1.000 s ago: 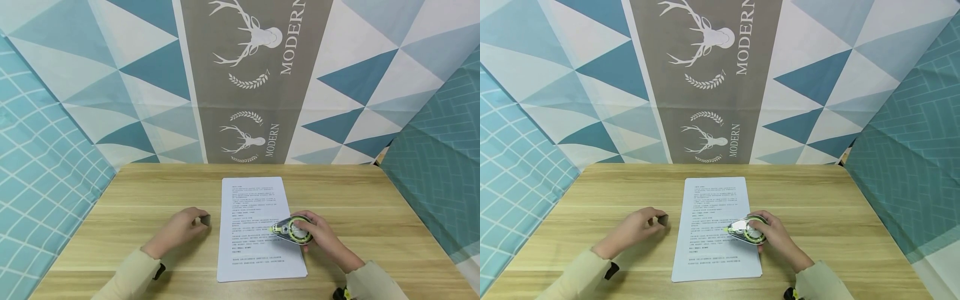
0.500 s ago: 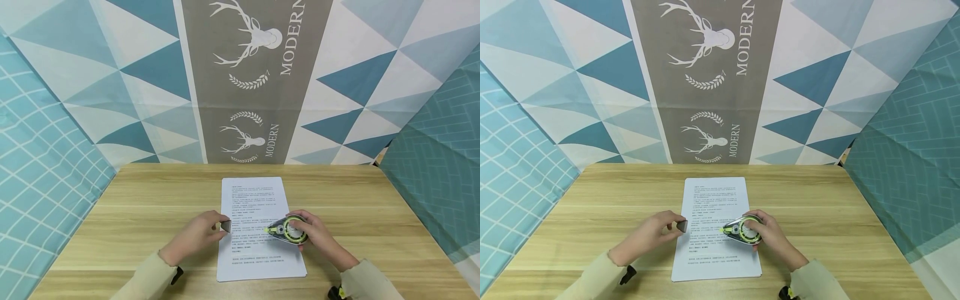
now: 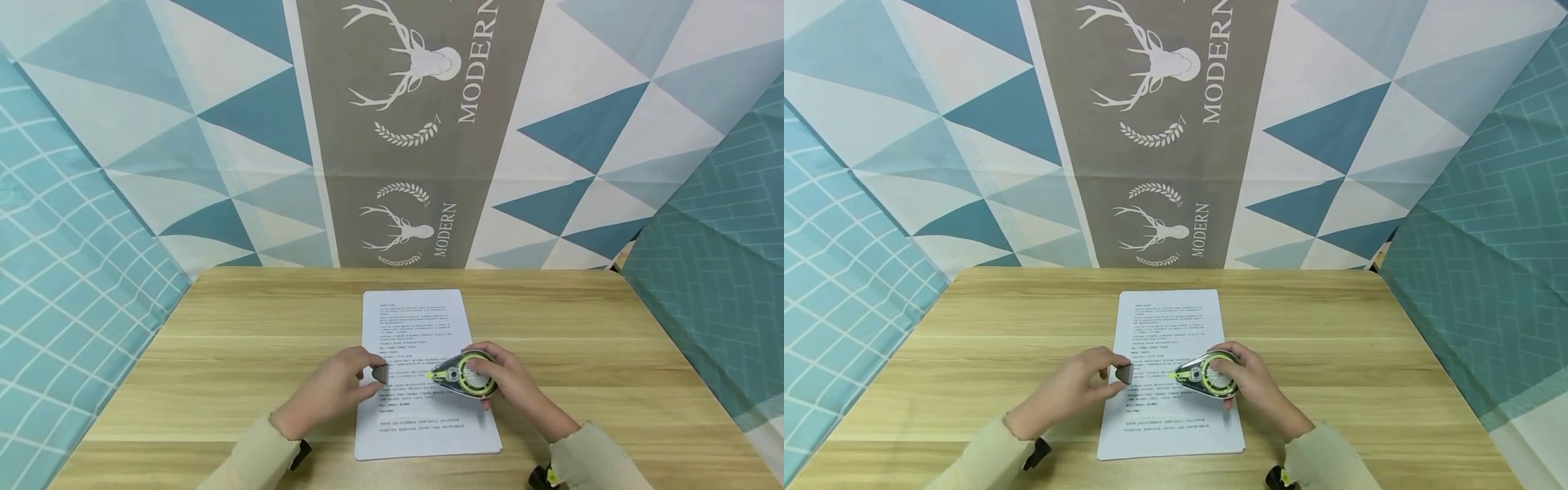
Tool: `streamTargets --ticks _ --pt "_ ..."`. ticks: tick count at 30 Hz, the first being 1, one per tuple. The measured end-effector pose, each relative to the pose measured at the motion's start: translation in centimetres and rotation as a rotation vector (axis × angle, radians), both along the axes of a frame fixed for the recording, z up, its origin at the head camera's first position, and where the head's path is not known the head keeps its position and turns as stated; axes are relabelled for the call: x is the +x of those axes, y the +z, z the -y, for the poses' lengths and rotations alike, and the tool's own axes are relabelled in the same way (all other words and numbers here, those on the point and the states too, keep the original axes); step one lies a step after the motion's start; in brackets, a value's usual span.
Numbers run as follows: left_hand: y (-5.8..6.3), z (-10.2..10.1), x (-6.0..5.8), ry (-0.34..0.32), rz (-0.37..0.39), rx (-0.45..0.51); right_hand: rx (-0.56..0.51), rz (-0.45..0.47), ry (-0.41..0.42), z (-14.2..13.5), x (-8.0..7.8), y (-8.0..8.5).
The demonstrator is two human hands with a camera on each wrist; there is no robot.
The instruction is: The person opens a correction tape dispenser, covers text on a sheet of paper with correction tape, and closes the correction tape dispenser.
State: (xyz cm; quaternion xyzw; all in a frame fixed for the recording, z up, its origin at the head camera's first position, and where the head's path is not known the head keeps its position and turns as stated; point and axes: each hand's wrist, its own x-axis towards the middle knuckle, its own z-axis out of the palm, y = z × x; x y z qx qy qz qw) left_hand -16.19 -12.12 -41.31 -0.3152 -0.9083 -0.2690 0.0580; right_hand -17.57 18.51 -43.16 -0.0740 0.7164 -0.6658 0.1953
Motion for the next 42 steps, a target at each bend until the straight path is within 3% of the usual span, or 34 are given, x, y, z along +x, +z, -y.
streamTargets --ticks 15,42 --pt "0.2 -2.0 0.4 -0.045 0.029 -0.036 -0.01 -0.009 0.023 0.7 0.1 0.1" --pt "-0.2 -3.6 0.7 -0.081 -0.043 -0.043 -0.033 -0.015 0.064 1.9 0.5 0.5"
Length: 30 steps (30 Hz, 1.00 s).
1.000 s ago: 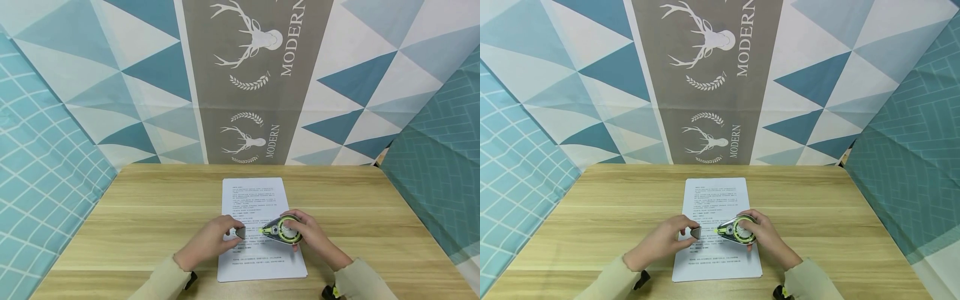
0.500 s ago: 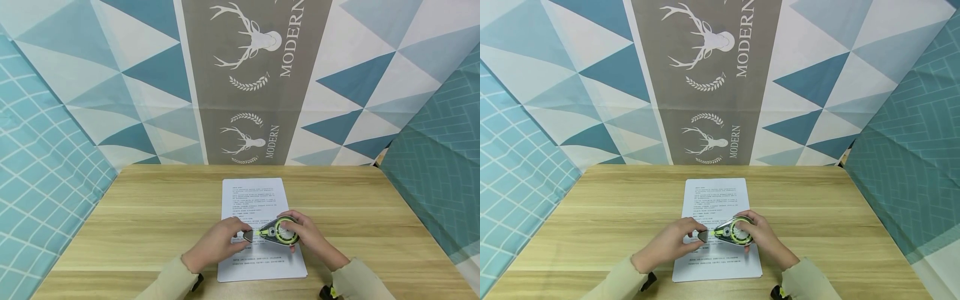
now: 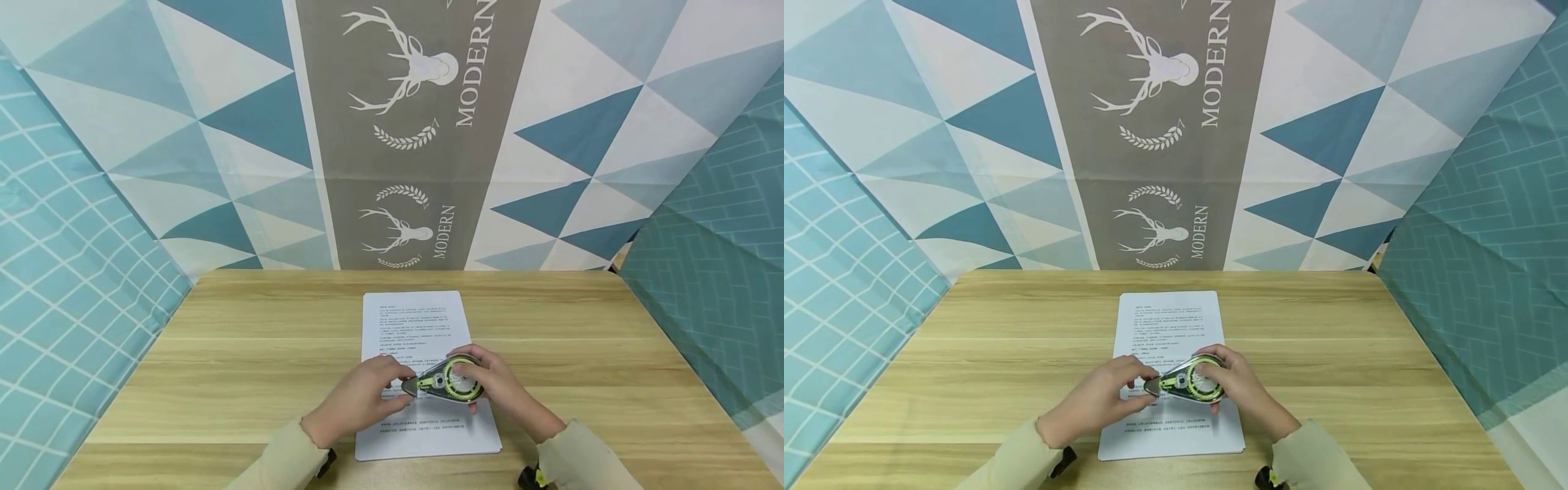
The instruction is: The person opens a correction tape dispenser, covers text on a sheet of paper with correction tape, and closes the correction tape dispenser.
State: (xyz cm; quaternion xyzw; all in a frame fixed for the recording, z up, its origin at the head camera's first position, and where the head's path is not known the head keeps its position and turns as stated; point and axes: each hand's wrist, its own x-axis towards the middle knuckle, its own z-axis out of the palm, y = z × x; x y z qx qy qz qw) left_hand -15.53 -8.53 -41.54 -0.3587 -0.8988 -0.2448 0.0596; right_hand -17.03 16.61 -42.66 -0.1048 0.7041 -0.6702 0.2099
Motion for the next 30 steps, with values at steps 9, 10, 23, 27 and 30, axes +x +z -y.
streamTargets --ticks 9,10,23,27,30 --pt "0.05 -0.08 0.03 0.003 -0.004 0.007 0.006 -0.008 0.005 0.21 0.09 0.05" --pt "0.06 -0.08 0.04 0.003 -0.005 0.008 0.006 -0.009 0.005 0.23 0.07 0.04" --pt "0.3 -0.28 0.02 0.012 -0.039 0.018 0.001 -0.005 -0.01 0.31 0.09 0.17" --pt "0.26 -0.34 0.01 0.013 -0.037 0.013 -0.001 0.0 -0.02 0.34 0.08 0.07" --pt "0.22 -0.35 -0.02 0.012 -0.04 0.006 0.001 0.0 -0.026 0.38 -0.01 -0.06"
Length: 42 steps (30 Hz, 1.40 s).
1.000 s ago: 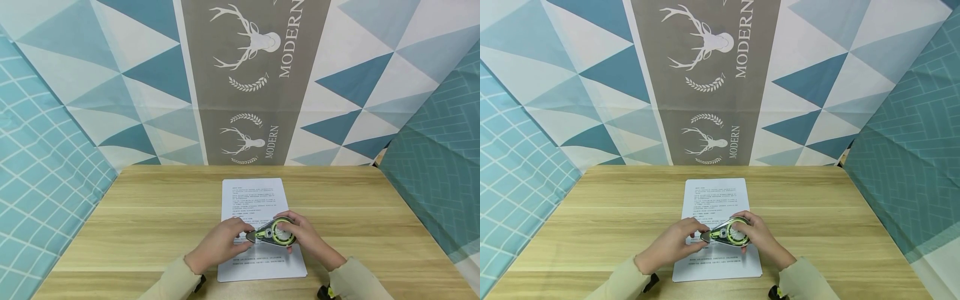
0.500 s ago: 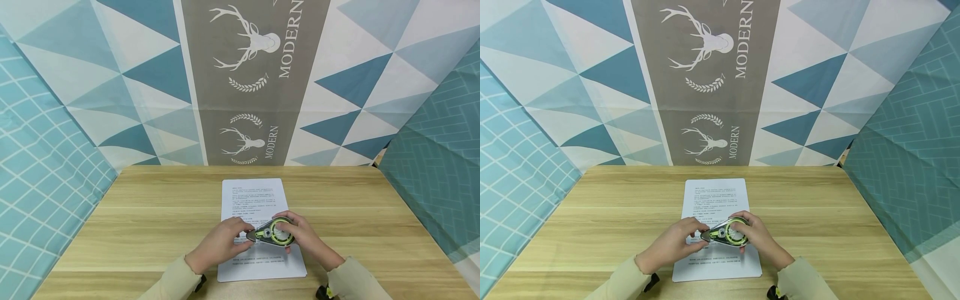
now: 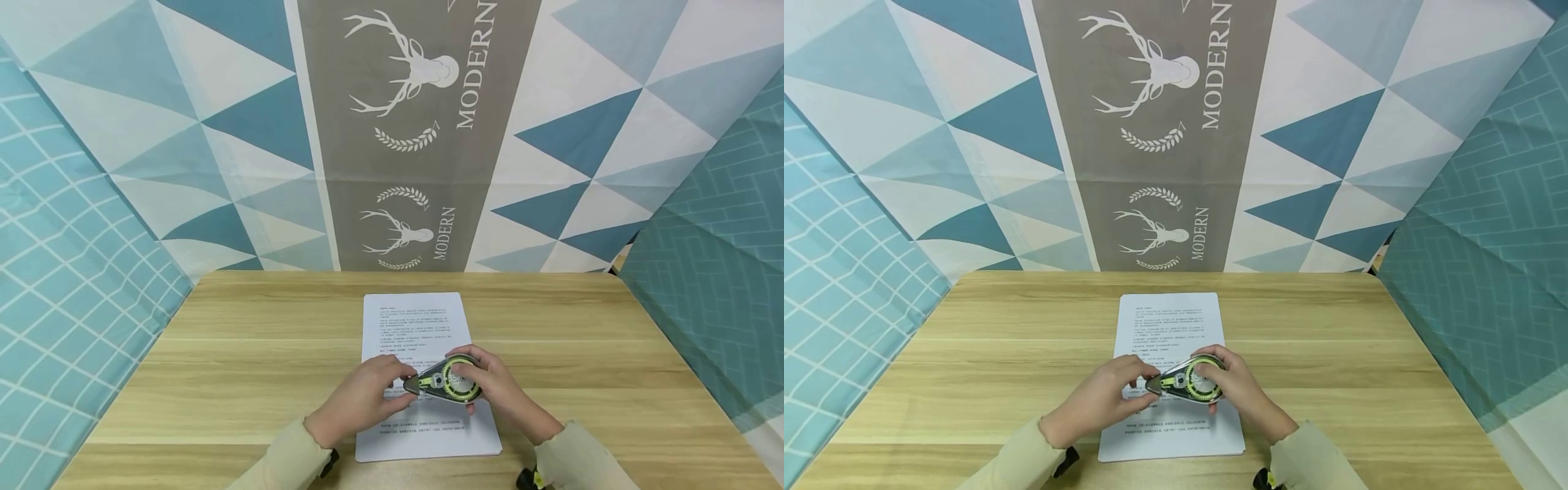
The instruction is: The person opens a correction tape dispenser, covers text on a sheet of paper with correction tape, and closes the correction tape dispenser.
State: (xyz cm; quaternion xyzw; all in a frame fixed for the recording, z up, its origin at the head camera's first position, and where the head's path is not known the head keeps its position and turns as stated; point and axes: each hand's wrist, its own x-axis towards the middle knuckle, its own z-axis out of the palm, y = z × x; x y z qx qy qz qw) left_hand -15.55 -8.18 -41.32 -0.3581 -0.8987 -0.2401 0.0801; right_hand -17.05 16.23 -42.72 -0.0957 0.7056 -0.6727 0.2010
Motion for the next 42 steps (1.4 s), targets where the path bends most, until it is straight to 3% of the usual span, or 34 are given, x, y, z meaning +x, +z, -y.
streamTargets --ticks 14,42 --pt "-0.12 -0.23 -0.03 -0.017 -0.053 -0.043 0.033 -0.052 -0.001 -0.01 -0.03 -0.35" --pt "-0.15 -0.26 -0.05 -0.001 -0.092 -0.042 0.026 -0.037 -0.034 0.36 0.06 -0.22"
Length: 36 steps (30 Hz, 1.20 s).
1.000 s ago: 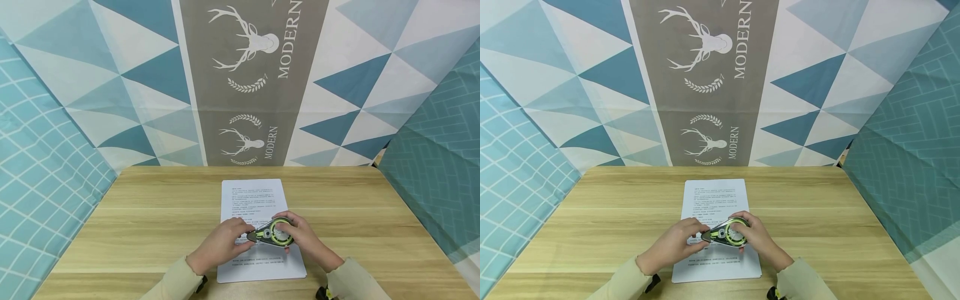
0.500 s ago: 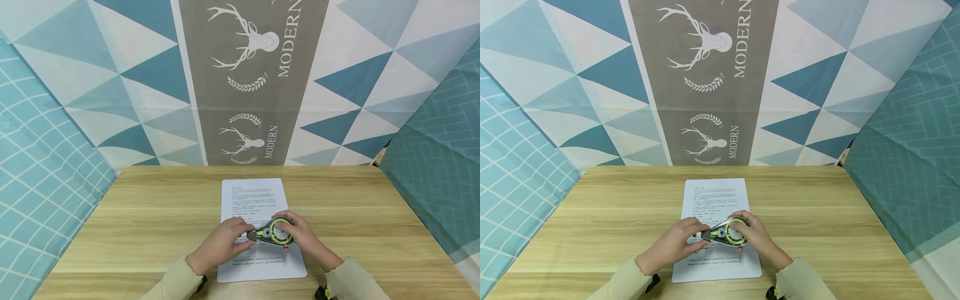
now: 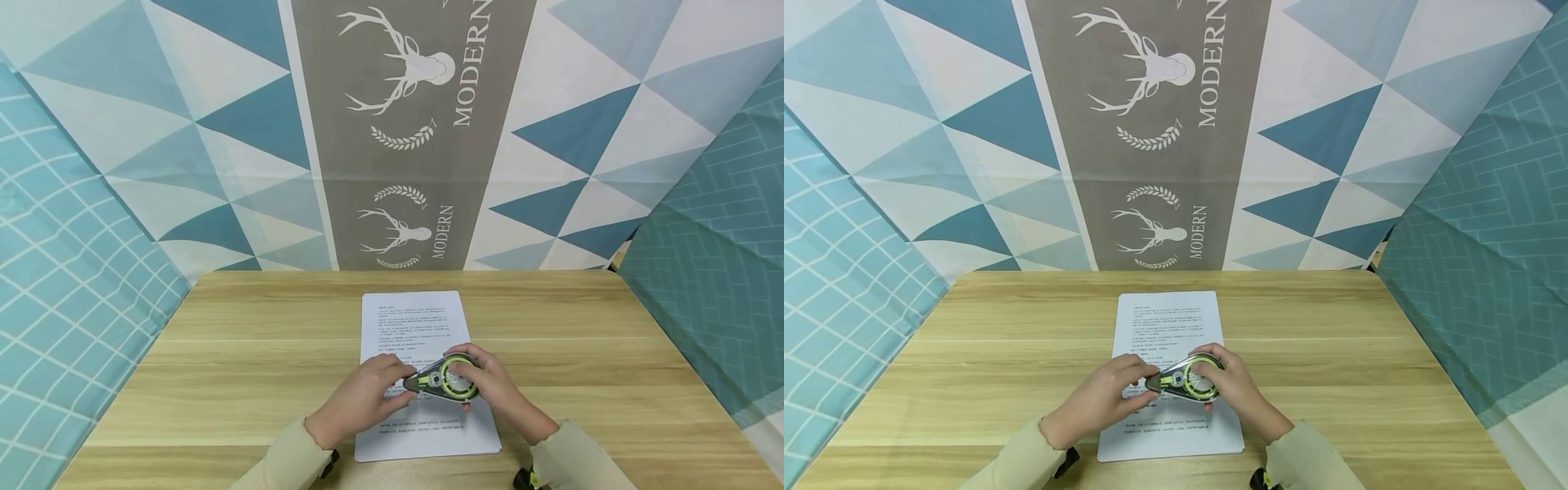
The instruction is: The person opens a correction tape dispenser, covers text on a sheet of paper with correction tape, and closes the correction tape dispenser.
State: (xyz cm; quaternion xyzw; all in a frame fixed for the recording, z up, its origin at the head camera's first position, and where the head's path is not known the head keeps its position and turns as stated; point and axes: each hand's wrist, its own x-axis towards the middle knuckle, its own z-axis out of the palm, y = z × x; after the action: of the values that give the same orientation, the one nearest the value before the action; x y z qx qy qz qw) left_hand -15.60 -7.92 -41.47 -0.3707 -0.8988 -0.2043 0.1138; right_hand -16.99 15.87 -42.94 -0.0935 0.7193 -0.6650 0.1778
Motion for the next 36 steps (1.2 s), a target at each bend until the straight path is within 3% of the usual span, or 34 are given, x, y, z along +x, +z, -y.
streamTargets --ticks 10,21,31,36 --pt "0.1 0.05 -0.02 0.0 0.011 0.003 0.008 0.016 -0.004 0.04 0.05 0.0" --pt "-0.09 0.45 0.1 -0.012 0.024 -0.013 0.181 -0.061 0.032 -0.29 -0.12 0.25" --pt "-0.13 0.63 0.2 -0.016 0.042 -0.026 0.228 -0.052 0.096 -0.47 0.0 0.5" --pt "-0.28 0.64 0.19 -0.014 0.032 -0.024 0.201 -0.029 0.132 -0.62 0.1 0.45"
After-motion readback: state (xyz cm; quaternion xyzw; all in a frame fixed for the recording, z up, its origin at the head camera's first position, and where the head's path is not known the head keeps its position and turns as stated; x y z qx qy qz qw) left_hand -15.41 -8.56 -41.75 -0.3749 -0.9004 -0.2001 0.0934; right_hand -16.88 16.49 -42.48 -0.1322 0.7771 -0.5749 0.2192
